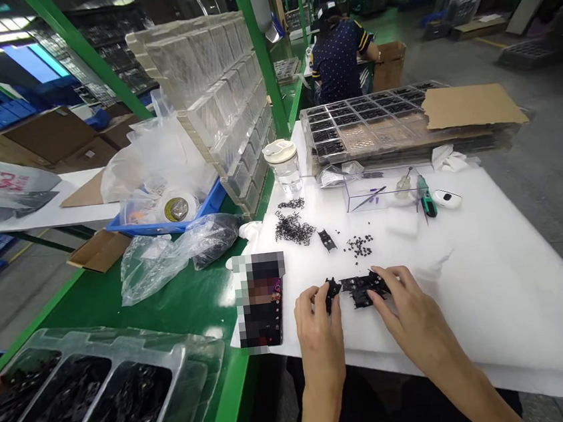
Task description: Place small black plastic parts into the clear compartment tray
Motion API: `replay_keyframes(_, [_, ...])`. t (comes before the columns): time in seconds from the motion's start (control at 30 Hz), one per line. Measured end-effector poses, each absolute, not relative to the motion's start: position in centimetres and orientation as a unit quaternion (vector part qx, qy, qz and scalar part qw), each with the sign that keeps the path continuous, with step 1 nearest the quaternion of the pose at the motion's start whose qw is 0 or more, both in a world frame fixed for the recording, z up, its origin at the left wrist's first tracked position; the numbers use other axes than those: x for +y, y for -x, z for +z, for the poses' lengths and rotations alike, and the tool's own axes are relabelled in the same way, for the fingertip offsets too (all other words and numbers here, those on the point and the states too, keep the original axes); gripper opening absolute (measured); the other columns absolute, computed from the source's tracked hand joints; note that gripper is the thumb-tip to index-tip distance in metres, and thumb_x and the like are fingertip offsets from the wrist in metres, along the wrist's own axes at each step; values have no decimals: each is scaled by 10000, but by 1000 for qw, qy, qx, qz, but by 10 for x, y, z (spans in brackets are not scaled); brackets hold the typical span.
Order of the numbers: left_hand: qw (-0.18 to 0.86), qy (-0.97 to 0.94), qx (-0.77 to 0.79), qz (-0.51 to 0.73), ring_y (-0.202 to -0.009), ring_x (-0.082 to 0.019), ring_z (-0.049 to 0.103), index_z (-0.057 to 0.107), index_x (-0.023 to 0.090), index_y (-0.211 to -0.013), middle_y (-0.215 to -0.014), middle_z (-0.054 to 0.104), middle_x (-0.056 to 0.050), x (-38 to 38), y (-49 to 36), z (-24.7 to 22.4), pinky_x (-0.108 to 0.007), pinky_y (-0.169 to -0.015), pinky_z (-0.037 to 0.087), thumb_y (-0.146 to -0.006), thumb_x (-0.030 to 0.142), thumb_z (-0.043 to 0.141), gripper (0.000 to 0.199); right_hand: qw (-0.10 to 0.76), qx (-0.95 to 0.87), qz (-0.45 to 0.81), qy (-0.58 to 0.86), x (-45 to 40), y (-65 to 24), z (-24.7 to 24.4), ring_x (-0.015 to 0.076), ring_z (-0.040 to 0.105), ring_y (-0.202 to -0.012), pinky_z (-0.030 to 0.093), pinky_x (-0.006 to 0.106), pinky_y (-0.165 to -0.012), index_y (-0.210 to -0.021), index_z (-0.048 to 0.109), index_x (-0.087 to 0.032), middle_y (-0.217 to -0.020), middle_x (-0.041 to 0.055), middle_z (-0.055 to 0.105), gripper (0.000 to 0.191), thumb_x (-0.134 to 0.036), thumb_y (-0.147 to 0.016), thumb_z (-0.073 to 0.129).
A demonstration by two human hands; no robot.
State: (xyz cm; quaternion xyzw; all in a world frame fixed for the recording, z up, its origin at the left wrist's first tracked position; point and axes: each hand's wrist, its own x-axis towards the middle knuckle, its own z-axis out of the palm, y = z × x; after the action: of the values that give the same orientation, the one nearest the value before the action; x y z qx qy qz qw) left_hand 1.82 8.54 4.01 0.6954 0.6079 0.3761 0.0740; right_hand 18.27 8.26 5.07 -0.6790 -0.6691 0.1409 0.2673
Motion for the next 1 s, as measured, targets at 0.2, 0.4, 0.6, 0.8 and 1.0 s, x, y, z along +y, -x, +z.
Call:
replay_keyframes(0.2, [82,-699,587,401,-970,-214,640,616,192,-1194,-1141,624,-70,84,-16,39,-391,-786,584,-966,208,606,228,282,-685,157,653,82,-186,52,180,661,-701,562,321,-547,-1250,602,-204,-1104,94,605,340,-419,-997,526])
replay_keyframes(0.4, [90,-718,563,398,-1000,-218,644,623,211,-1230,-1200,636,-79,84,-12,38,-398,-808,584,-961,205,619,269,269,-734,98,616,83,-180,45,306,573,-1017,536,487,-848,-1276,608,-213,-1132,103,619,411,-361,-900,683])
replay_keyframes(0.6, [92,-716,562,403,-1020,-227,645,627,204,-1219,-1175,644,-75,83,-12,38,-417,-829,584,-958,182,618,262,279,-738,126,601,86,-178,36,275,531,-1008,522,425,-877,-1410,498,-167,-1124,121,586,502,-362,-959,600])
replay_keyframes(0.8, [97,-728,539,412,-1012,-222,651,628,200,-1212,-1176,647,-76,81,-7,35,-413,-832,588,-959,186,618,253,307,-713,96,623,92,-171,40,308,515,-988,474,489,-900,-1192,611,-150,-1061,127,587,345,-317,-895,662])
replay_keyframes(1.0, [101,-733,520,427,-1009,-227,653,630,194,-1213,-1171,652,-75,83,-5,30,-429,-839,583,-952,203,633,261,307,-715,116,617,95,-168,47,262,582,-1002,507,402,-907,-1128,575,-165,-1087,108,600,289,-280,-881,672])
